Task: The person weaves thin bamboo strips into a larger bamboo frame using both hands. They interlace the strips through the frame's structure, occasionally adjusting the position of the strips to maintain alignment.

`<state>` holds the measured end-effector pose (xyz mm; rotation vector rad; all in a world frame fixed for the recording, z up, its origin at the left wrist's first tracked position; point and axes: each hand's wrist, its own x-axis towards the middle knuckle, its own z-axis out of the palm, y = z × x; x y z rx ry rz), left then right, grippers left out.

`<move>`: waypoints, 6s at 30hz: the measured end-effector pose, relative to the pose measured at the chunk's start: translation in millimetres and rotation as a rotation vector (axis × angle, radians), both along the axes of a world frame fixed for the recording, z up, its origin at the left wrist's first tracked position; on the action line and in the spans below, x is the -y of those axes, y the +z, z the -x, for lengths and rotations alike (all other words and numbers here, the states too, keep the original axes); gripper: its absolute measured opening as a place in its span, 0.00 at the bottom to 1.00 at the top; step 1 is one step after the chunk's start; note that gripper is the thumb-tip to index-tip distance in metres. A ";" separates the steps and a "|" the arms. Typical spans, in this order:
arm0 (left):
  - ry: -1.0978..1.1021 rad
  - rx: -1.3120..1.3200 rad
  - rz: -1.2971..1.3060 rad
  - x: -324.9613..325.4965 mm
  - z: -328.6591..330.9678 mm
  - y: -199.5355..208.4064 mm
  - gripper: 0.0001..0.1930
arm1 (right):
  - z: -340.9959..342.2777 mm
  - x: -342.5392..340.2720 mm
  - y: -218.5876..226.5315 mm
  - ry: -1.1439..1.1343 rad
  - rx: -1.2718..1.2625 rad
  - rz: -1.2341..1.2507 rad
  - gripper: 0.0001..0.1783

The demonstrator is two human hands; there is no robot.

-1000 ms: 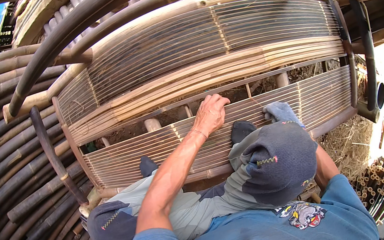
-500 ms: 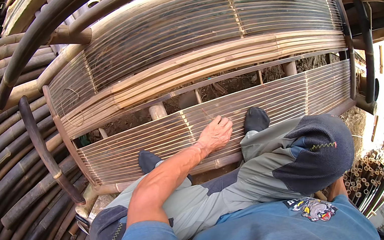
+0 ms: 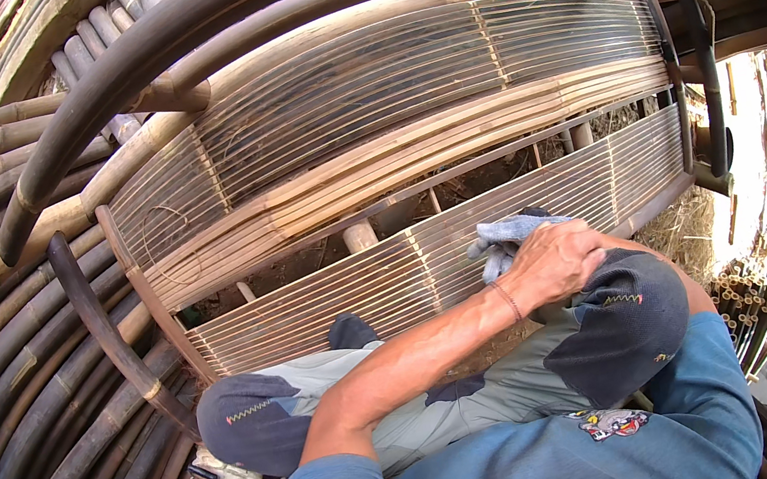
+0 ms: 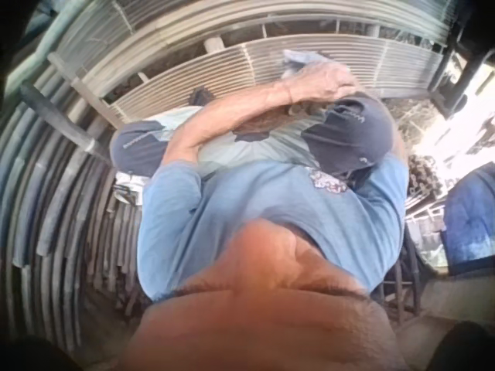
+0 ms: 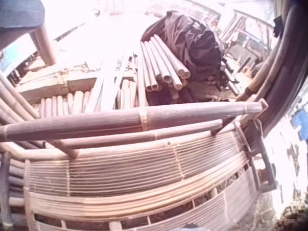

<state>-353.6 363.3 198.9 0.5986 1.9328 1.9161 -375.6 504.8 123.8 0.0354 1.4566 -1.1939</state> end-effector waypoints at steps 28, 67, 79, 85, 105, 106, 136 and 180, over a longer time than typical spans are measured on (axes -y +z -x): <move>0.154 0.410 0.908 118.8 -51.9 -181.3 0.23 | -74.8 39.0 -25.3 0.619 -0.711 -0.343 0.21; -0.022 -0.411 0.871 184.3 -68.1 -171.1 0.06 | -107.0 -23.3 -70.4 0.344 -0.917 -0.300 0.10; -0.620 -0.173 1.648 255.4 -28.8 -99.9 0.10 | -109.4 -15.4 -28.6 -0.631 -0.278 -0.415 0.15; -0.364 -0.227 1.020 165.2 -1.4 -80.6 0.27 | -100.9 -59.6 103.9 -0.773 -0.764 -0.254 0.15; 0.165 0.449 0.840 97.6 -6.3 -214.8 0.16 | 30.0 81.3 -134.2 0.646 -0.759 -0.510 0.14; 0.155 0.502 0.845 95.7 -2.7 -212.8 0.16 | 36.6 81.8 -140.1 0.685 -0.732 -0.399 0.14; 0.019 0.437 0.906 105.9 -37.8 -183.0 0.22 | -161.0 -42.0 -3.0 -0.021 -0.831 -1.061 0.27; 0.192 0.439 0.841 105.8 -47.7 -190.2 0.16 | -96.7 -15.3 -3.0 0.318 -0.641 -0.127 0.19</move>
